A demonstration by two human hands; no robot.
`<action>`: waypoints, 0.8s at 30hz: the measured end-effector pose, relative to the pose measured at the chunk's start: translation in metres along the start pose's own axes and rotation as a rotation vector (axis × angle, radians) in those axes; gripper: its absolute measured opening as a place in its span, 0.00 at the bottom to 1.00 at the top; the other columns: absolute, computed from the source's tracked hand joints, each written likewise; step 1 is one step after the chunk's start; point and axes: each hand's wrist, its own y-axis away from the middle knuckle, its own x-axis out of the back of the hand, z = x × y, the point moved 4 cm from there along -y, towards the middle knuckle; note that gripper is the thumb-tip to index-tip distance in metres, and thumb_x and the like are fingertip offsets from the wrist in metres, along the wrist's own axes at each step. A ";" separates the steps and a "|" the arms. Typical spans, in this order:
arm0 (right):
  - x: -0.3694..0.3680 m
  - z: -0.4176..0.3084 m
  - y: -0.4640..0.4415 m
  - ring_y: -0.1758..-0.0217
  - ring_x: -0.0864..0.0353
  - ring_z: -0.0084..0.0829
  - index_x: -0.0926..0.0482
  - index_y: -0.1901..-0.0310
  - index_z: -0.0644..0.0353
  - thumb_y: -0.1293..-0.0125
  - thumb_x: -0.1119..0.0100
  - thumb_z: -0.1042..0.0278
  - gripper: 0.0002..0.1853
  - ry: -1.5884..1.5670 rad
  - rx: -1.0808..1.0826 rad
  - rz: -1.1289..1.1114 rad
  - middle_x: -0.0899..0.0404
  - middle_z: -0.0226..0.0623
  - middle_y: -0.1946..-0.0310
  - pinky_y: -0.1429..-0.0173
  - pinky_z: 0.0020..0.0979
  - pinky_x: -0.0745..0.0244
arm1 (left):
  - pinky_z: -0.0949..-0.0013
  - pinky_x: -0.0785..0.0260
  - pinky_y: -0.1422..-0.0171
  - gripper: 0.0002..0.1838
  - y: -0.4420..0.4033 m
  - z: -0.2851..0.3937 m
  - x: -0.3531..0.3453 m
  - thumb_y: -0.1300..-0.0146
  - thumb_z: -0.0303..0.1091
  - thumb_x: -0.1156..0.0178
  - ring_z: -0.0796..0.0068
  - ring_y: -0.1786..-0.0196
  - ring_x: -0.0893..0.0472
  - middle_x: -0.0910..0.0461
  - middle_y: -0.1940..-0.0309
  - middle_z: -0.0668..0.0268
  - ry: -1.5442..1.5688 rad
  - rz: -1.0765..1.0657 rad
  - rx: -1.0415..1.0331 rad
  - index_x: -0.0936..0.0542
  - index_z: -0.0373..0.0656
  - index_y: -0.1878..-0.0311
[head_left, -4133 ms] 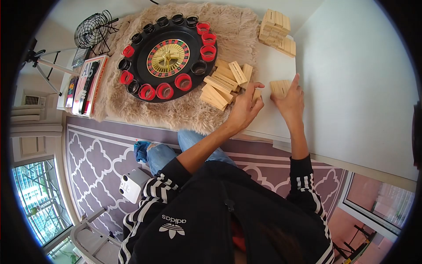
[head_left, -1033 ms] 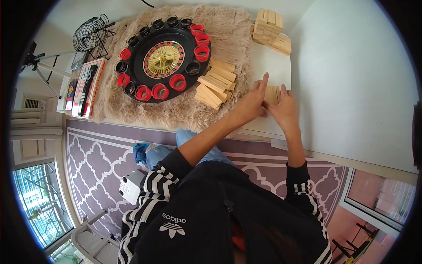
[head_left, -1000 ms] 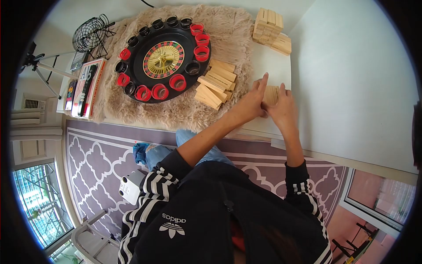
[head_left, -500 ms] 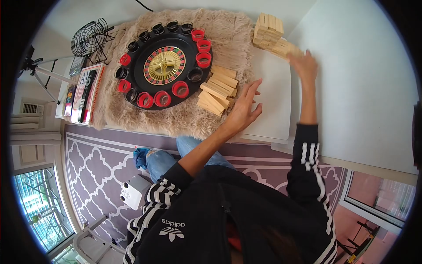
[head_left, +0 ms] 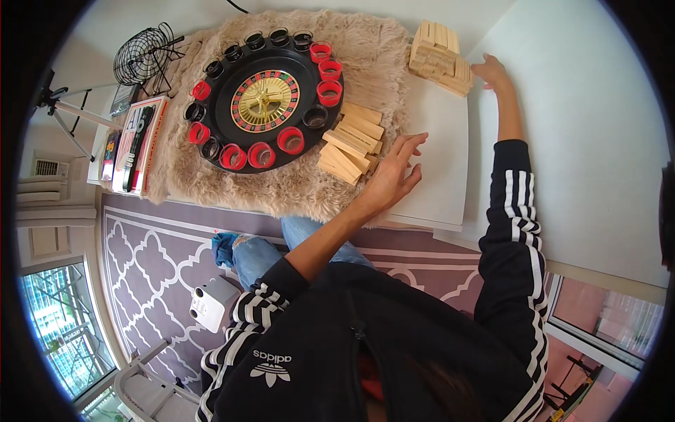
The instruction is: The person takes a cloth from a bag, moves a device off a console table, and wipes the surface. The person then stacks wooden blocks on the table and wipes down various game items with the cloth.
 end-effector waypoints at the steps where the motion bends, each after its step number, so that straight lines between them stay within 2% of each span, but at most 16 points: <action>1: -0.003 0.000 -0.007 0.42 0.30 0.42 0.38 0.39 0.70 0.62 0.34 0.61 0.44 0.128 0.311 0.045 0.31 0.50 0.44 0.42 0.39 0.31 | 0.71 0.29 0.56 0.29 0.000 0.000 0.000 0.46 0.18 0.45 0.68 0.53 0.26 0.31 0.48 0.59 -0.015 -0.004 -0.003 0.36 0.43 0.39; 2: -0.006 -0.006 -0.001 0.39 0.33 0.44 0.41 0.37 0.67 0.64 0.35 0.65 0.47 0.255 0.624 0.090 0.32 0.47 0.42 0.36 0.40 0.36 | 0.71 0.29 0.56 0.29 0.001 0.000 -0.002 0.46 0.18 0.45 0.68 0.53 0.26 0.31 0.48 0.59 -0.014 -0.006 -0.001 0.36 0.43 0.39; 3: -0.006 -0.005 -0.003 0.39 0.33 0.44 0.41 0.37 0.67 0.64 0.35 0.65 0.47 0.255 0.625 0.091 0.32 0.47 0.42 0.36 0.40 0.36 | 0.71 0.29 0.57 0.28 0.001 -0.001 -0.002 0.46 0.18 0.46 0.69 0.54 0.26 0.30 0.48 0.59 -0.024 -0.010 0.002 0.35 0.42 0.40; 5: -0.022 -0.006 -0.006 0.31 0.46 0.39 0.50 0.33 0.65 0.71 0.34 0.73 0.56 0.179 0.670 -0.204 0.35 0.44 0.40 0.28 0.34 0.54 | 0.71 0.29 0.57 0.27 0.000 -0.001 -0.001 0.45 0.18 0.46 0.69 0.54 0.26 0.30 0.49 0.60 -0.039 -0.008 0.007 0.34 0.42 0.40; 6: -0.024 -0.008 -0.008 0.31 0.46 0.39 0.50 0.33 0.65 0.71 0.34 0.73 0.56 0.178 0.675 -0.208 0.35 0.44 0.40 0.28 0.34 0.54 | 0.71 0.29 0.57 0.25 0.001 0.000 0.000 0.45 0.19 0.46 0.69 0.55 0.25 0.29 0.51 0.60 -0.033 -0.018 0.011 0.32 0.42 0.42; 8: -0.032 -0.011 -0.009 0.32 0.44 0.38 0.47 0.34 0.64 0.75 0.31 0.76 0.57 0.026 0.534 -0.411 0.36 0.43 0.39 0.29 0.34 0.51 | 0.71 0.29 0.57 0.24 0.001 0.001 0.000 0.45 0.19 0.46 0.70 0.55 0.25 0.28 0.52 0.61 -0.028 -0.026 0.015 0.31 0.42 0.44; 11: -0.032 -0.018 0.002 0.32 0.43 0.38 0.45 0.35 0.65 0.75 0.30 0.76 0.56 0.092 0.480 -0.396 0.35 0.42 0.39 0.29 0.34 0.50 | 0.71 0.29 0.58 0.21 0.000 0.001 -0.002 0.45 0.19 0.46 0.70 0.57 0.24 0.27 0.55 0.62 -0.016 -0.037 0.021 0.28 0.42 0.46; 18: -0.032 -0.024 0.011 0.34 0.40 0.38 0.43 0.36 0.67 0.74 0.29 0.76 0.54 0.208 0.502 -0.368 0.35 0.41 0.40 0.31 0.32 0.47 | 0.71 0.28 0.60 0.17 0.001 -0.002 -0.003 0.45 0.18 0.46 0.70 0.61 0.23 0.26 0.60 0.62 -0.052 -0.017 0.000 0.25 0.41 0.52; 20: -0.032 -0.023 0.010 0.37 0.36 0.41 0.41 0.35 0.59 0.78 0.30 0.76 0.57 0.171 0.539 -0.363 0.32 0.41 0.43 0.32 0.36 0.42 | 0.71 0.28 0.61 0.16 0.001 -0.003 -0.004 0.45 0.18 0.46 0.70 0.62 0.22 0.26 0.61 0.62 -0.059 -0.013 -0.006 0.24 0.41 0.53; 21: -0.032 -0.022 0.010 0.37 0.36 0.41 0.41 0.35 0.59 0.78 0.30 0.76 0.57 0.171 0.540 -0.362 0.32 0.41 0.43 0.32 0.36 0.42 | 0.71 0.27 0.61 0.15 0.001 -0.003 -0.004 0.45 0.18 0.46 0.69 0.62 0.22 0.26 0.61 0.62 -0.057 -0.014 -0.005 0.24 0.41 0.53; 23: -0.032 -0.020 0.006 0.39 0.34 0.41 0.49 0.32 0.59 0.77 0.31 0.77 0.60 0.091 0.620 -0.390 0.31 0.42 0.44 0.33 0.34 0.41 | 0.72 0.27 0.61 0.14 0.001 -0.004 -0.004 0.44 0.18 0.46 0.69 0.62 0.22 0.25 0.62 0.62 -0.057 -0.014 -0.003 0.24 0.40 0.54; 24: -0.033 -0.017 0.001 0.39 0.34 0.41 0.49 0.32 0.59 0.77 0.31 0.77 0.60 0.090 0.620 -0.390 0.31 0.42 0.44 0.33 0.34 0.41 | 0.68 0.28 0.62 0.14 0.002 -0.004 -0.004 0.45 0.19 0.46 0.64 0.63 0.22 0.26 0.63 0.60 -0.050 -0.008 -0.014 0.24 0.40 0.54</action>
